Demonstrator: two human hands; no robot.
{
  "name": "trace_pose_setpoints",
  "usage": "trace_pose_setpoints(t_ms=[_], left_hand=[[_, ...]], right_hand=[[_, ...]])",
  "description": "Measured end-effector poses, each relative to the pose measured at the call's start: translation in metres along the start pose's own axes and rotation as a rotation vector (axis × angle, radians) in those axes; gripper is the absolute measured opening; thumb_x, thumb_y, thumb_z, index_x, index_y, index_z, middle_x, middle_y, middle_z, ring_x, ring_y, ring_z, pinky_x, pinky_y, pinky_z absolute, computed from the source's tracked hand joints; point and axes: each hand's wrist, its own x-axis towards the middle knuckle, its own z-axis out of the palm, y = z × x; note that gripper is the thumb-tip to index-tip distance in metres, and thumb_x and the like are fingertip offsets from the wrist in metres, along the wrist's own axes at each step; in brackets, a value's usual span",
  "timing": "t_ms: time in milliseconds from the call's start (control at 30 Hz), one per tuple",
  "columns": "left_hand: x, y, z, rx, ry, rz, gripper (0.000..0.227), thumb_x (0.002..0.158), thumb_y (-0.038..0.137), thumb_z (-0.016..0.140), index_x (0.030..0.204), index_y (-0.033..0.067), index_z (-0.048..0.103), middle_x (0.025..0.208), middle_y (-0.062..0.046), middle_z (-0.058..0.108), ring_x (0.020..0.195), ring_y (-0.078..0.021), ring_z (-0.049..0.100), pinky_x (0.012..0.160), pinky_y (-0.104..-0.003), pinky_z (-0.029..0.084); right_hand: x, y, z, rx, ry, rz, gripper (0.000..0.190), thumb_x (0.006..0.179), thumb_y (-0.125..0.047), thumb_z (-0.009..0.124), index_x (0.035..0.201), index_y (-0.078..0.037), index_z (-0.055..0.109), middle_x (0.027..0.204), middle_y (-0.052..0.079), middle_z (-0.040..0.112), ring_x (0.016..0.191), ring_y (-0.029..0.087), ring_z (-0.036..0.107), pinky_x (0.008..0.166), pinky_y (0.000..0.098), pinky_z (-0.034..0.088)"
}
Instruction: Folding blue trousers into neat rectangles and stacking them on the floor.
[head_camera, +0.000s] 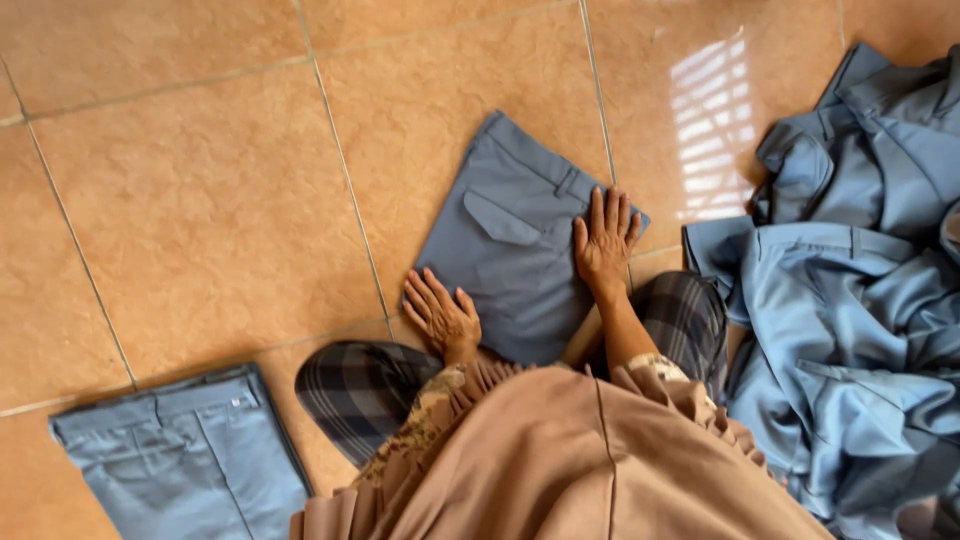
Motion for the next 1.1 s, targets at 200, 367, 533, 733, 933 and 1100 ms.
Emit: trace_pose_setpoints(t_ms=[200, 367, 533, 733, 933, 1100], left_hand=[[0.006, -0.001, -0.003, -0.037, -0.069, 0.018, 0.069, 0.100, 0.034, 0.048, 0.159, 0.0030, 0.030, 0.166, -0.025, 0.022, 0.155, -0.0392, 0.018, 0.123, -0.055, 0.010], [-0.039, -0.005, 0.000, -0.662, -0.127, -0.449, 0.073, 0.102, 0.020, 0.054, 0.161, -0.0020, 0.018, 0.156, -0.042, 0.025, 0.147, -0.0546, 0.024, 0.121, -0.061, 0.018], [-0.106, 0.011, 0.022, -1.102, -0.365, -0.770, 0.091, 0.095, 0.021, 0.064, 0.164, 0.0049, 0.007, 0.164, -0.034, 0.011, 0.153, -0.0447, 0.019, 0.126, -0.054, 0.020], [-0.094, -0.004, 0.055, -1.219, -0.607, -1.031, 0.116, 0.081, 0.039, 0.089, 0.163, 0.0147, 0.012, 0.165, -0.021, 0.018, 0.152, -0.0408, 0.021, 0.114, -0.069, 0.021], [-0.059, 0.004, -0.029, -1.368, -0.605, -1.027, 0.091, 0.077, 0.024, 0.091, 0.148, -0.0039, 0.041, 0.145, -0.029, 0.044, 0.141, -0.0429, 0.041, 0.110, -0.064, 0.033], [-0.047, 0.003, -0.035, -1.471, -0.516, -1.029, 0.080, 0.073, 0.020, 0.090, 0.137, -0.0099, 0.052, 0.134, -0.033, 0.056, 0.131, -0.0432, 0.052, 0.103, -0.057, 0.044]], right_hand=[[0.006, 0.001, -0.011, -0.038, 0.003, -0.026, 0.060, 0.111, -0.051, 0.032, 0.164, -0.023, 0.030, 0.167, 0.010, 0.026, 0.154, 0.029, 0.019, 0.121, 0.0552, 0.012], [0.032, 0.026, -0.014, -0.033, -0.111, -0.013, 0.047, 0.110, -0.047, 0.041, 0.157, -0.040, 0.040, 0.157, -0.004, 0.040, 0.144, 0.023, 0.034, 0.111, 0.0562, 0.028], [0.073, 0.061, 0.002, -0.008, -0.237, 0.002, 0.059, 0.097, -0.046, 0.064, 0.152, -0.044, 0.043, 0.145, -0.002, 0.049, 0.132, 0.028, 0.046, 0.103, 0.0614, 0.037], [0.087, 0.114, 0.051, 0.142, -0.411, 0.169, 0.079, 0.071, -0.061, 0.081, 0.139, -0.039, 0.046, 0.134, 0.004, 0.061, 0.128, 0.030, 0.058, 0.103, 0.0617, 0.033], [0.043, 0.117, 0.034, 0.283, -0.349, 0.119, 0.070, 0.074, -0.058, 0.082, 0.120, -0.006, 0.070, 0.113, 0.023, 0.068, 0.111, 0.045, 0.065, 0.092, 0.0578, 0.047], [0.013, 0.097, -0.004, 0.384, -0.384, 0.043, 0.073, 0.081, -0.053, 0.085, 0.120, 0.006, 0.067, 0.112, 0.036, 0.064, 0.115, 0.055, 0.058, 0.097, 0.0611, 0.045]])
